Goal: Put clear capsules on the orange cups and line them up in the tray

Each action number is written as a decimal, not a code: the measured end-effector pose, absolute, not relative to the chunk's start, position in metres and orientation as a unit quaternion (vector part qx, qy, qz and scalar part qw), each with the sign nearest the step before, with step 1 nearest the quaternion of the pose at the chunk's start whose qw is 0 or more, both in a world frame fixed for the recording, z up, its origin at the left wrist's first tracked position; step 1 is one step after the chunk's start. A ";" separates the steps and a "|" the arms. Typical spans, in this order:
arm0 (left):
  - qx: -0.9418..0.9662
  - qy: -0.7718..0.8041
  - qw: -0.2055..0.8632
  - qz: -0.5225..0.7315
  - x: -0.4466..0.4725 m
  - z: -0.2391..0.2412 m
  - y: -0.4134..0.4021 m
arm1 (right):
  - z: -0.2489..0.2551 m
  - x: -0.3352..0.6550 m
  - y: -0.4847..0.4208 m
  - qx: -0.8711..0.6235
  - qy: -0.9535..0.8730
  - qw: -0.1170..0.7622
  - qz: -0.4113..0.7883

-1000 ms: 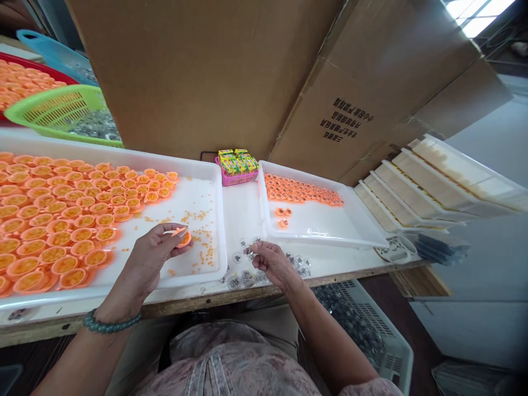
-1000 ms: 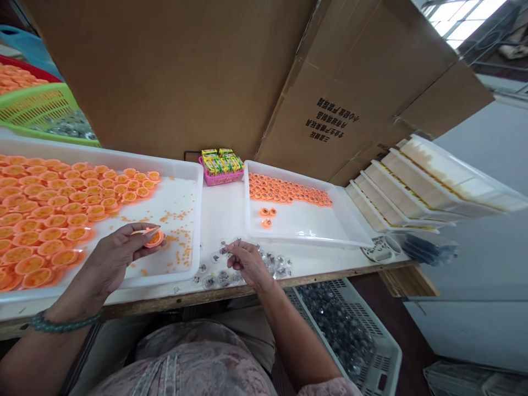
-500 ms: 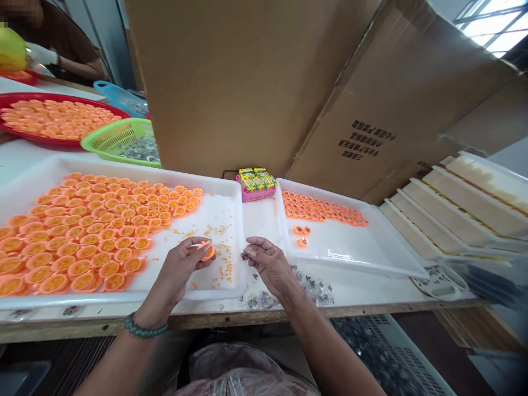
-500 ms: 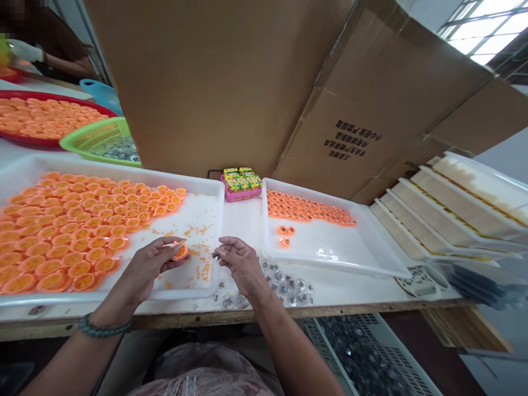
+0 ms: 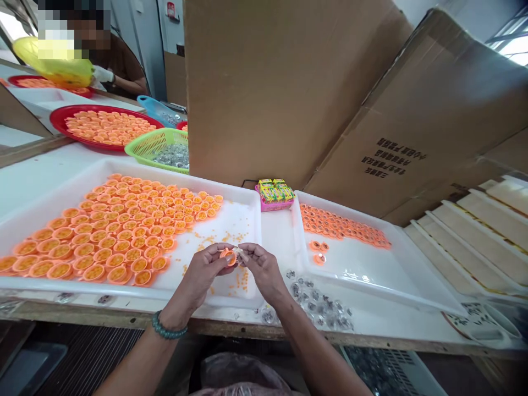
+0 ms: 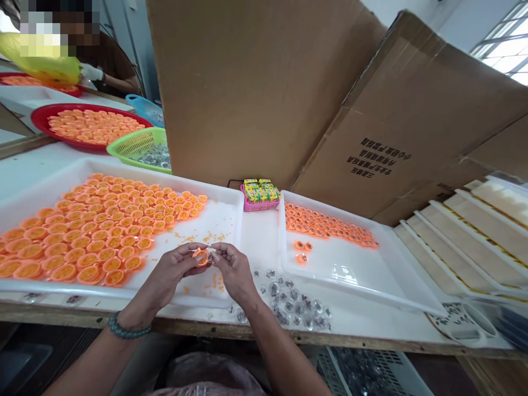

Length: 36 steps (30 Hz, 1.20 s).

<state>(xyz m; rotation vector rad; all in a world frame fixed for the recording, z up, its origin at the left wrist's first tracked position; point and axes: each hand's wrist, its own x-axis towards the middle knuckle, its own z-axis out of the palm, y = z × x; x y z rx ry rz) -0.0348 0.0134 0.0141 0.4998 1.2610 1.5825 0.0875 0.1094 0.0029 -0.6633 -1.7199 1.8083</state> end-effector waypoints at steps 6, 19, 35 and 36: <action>0.198 0.537 0.493 0.655 -0.035 0.012 0.014 | 0.006 0.091 0.104 -0.236 -0.688 0.254 0.638; 0.135 0.543 0.475 0.679 -0.035 0.013 0.017 | 0.014 0.097 0.106 -0.254 -0.640 0.277 0.670; 0.163 0.572 0.461 0.659 -0.034 0.010 0.017 | 0.014 0.091 0.114 -0.245 -0.425 0.319 0.811; 0.163 0.571 0.460 0.660 -0.034 0.010 0.017 | 0.015 0.091 0.115 -0.247 -0.413 0.317 0.818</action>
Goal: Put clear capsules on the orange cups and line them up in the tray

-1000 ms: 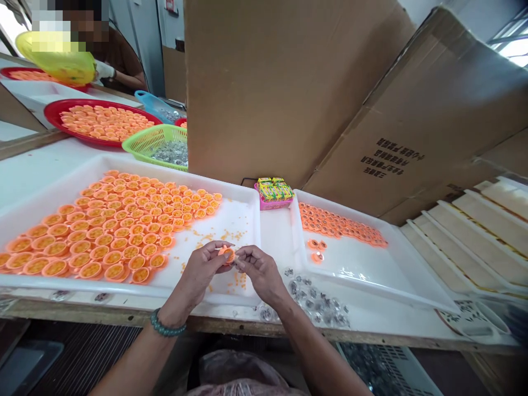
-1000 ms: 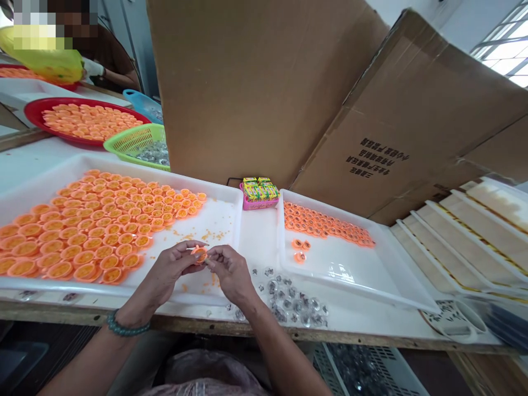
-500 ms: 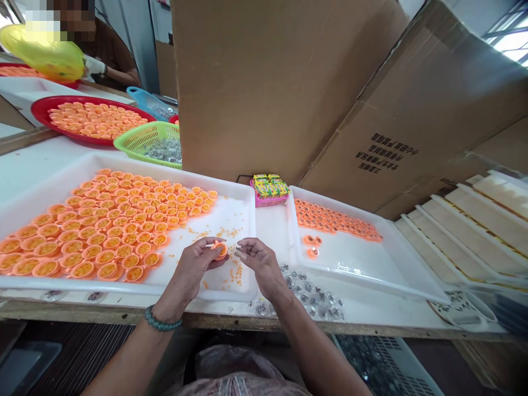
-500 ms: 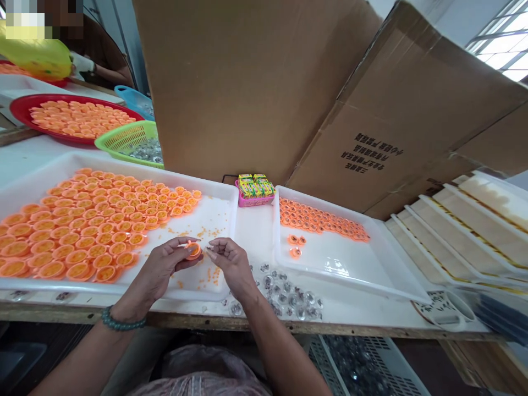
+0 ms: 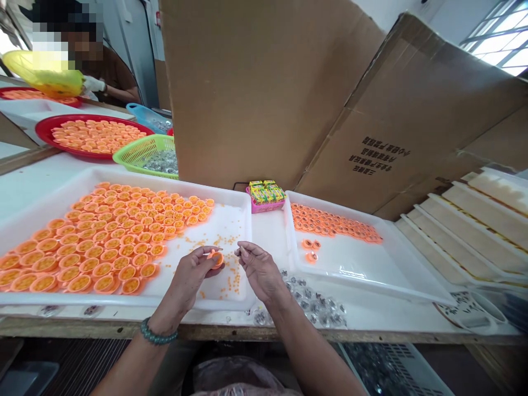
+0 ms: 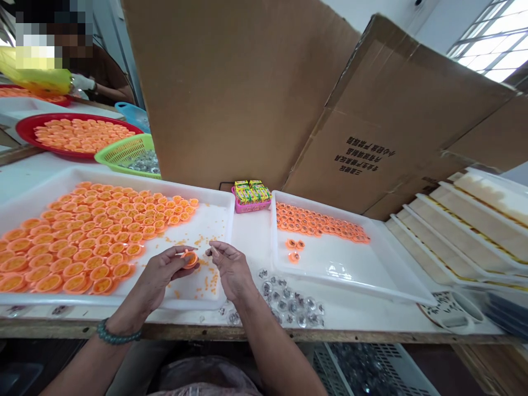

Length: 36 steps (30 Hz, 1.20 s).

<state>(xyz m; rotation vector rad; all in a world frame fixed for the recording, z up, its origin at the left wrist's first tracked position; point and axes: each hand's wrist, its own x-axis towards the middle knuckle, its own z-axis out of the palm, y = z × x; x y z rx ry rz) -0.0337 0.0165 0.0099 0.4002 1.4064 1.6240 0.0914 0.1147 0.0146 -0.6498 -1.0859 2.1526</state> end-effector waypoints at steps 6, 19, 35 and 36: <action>0.157 0.571 0.459 0.662 -0.033 0.012 0.017 | 0.019 0.093 0.113 -0.227 -0.379 0.306 0.844; 0.217 0.550 0.458 0.664 -0.034 0.009 0.014 | 0.038 0.100 0.109 -0.178 -0.671 0.350 0.629; 0.277 0.527 0.473 0.649 -0.035 0.004 0.010 | 0.021 0.089 0.121 -0.259 -0.685 0.227 0.642; 0.284 0.523 0.478 0.646 -0.035 0.005 0.010 | 0.021 0.087 0.122 -0.266 -0.679 0.224 0.647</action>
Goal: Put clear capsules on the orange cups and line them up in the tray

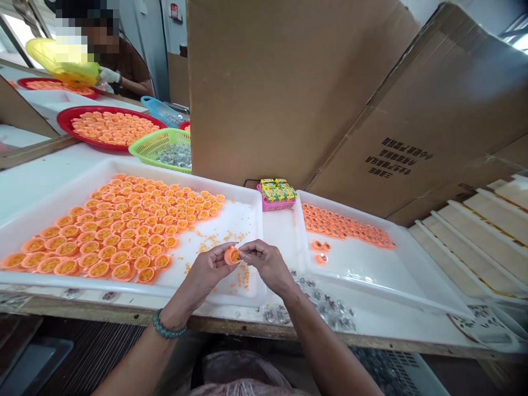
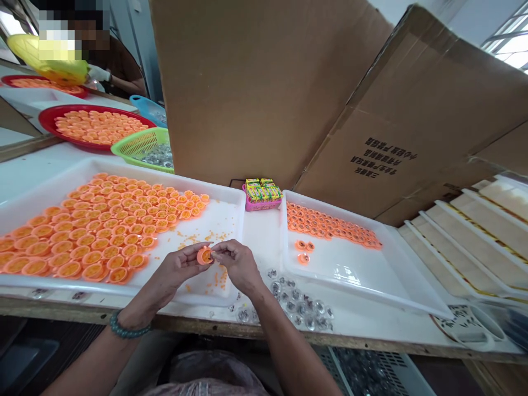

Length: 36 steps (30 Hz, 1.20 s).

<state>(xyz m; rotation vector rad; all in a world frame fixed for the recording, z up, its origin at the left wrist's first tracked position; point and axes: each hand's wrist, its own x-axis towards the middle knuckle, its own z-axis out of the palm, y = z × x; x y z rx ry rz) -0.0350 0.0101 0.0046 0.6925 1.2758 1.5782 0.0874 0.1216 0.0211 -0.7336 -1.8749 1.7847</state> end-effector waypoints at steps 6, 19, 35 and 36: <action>0.311 0.512 0.501 0.625 -0.035 0.007 0.011 | 0.024 0.080 0.118 -0.298 -0.675 0.234 0.633; 0.311 0.521 0.499 0.618 -0.035 0.005 0.010 | 0.024 0.080 0.118 -0.315 -0.710 0.226 0.588; 0.253 0.532 0.468 0.658 -0.033 0.005 0.009 | 0.041 0.088 0.101 -0.272 -0.790 0.280 0.472; 0.254 0.539 0.462 0.657 -0.033 0.005 0.009 | 0.040 0.088 0.101 -0.275 -0.784 0.276 0.483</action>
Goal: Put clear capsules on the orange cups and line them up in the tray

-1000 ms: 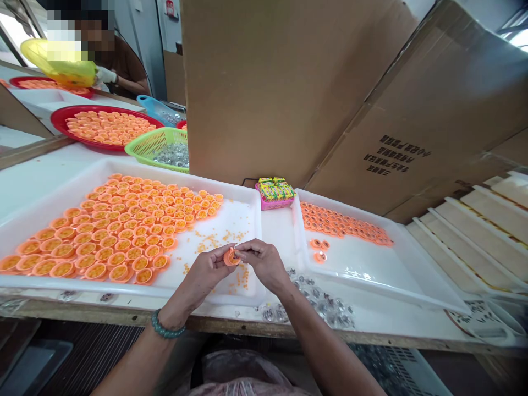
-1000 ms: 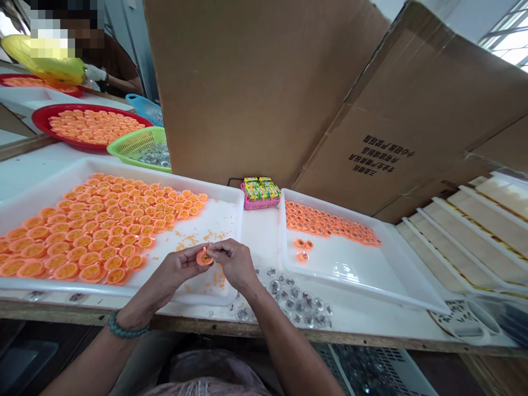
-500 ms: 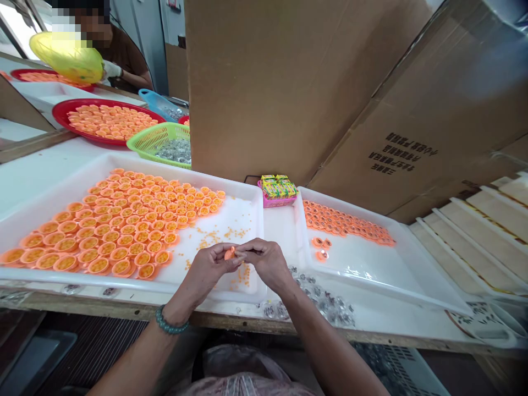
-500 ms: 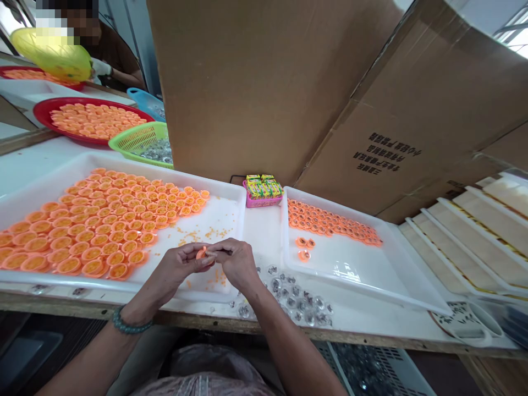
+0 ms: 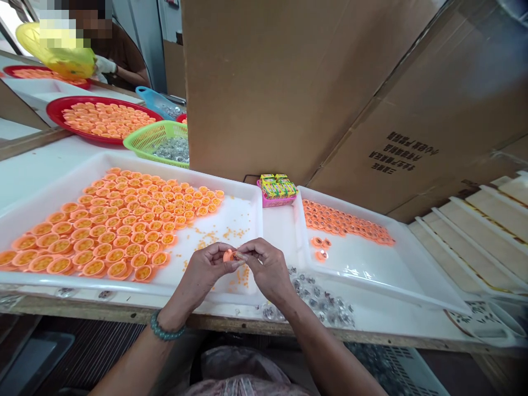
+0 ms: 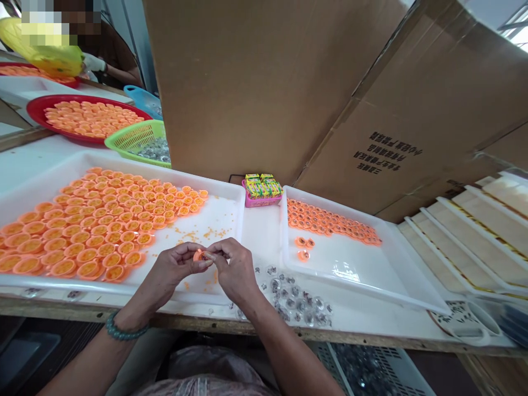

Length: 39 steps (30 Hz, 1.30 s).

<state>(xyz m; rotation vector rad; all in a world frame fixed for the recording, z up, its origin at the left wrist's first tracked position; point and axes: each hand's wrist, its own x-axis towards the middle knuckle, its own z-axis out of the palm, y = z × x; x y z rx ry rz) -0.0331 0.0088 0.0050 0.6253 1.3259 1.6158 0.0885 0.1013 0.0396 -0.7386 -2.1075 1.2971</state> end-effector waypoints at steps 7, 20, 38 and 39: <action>0.277 0.580 0.440 0.627 -0.031 0.010 0.009 | 0.029 0.089 0.104 -0.282 -0.733 0.254 0.564; 0.238 0.545 0.471 0.651 -0.032 0.010 0.010 | 0.020 0.105 0.082 -0.223 -0.845 0.337 0.350; 0.281 0.524 0.479 0.646 -0.034 0.007 0.009 | 0.016 0.099 0.095 -0.171 -0.896 0.300 0.278; 0.281 0.523 0.481 0.645 -0.034 0.007 0.009 | 0.015 0.099 0.096 -0.167 -0.897 0.295 0.285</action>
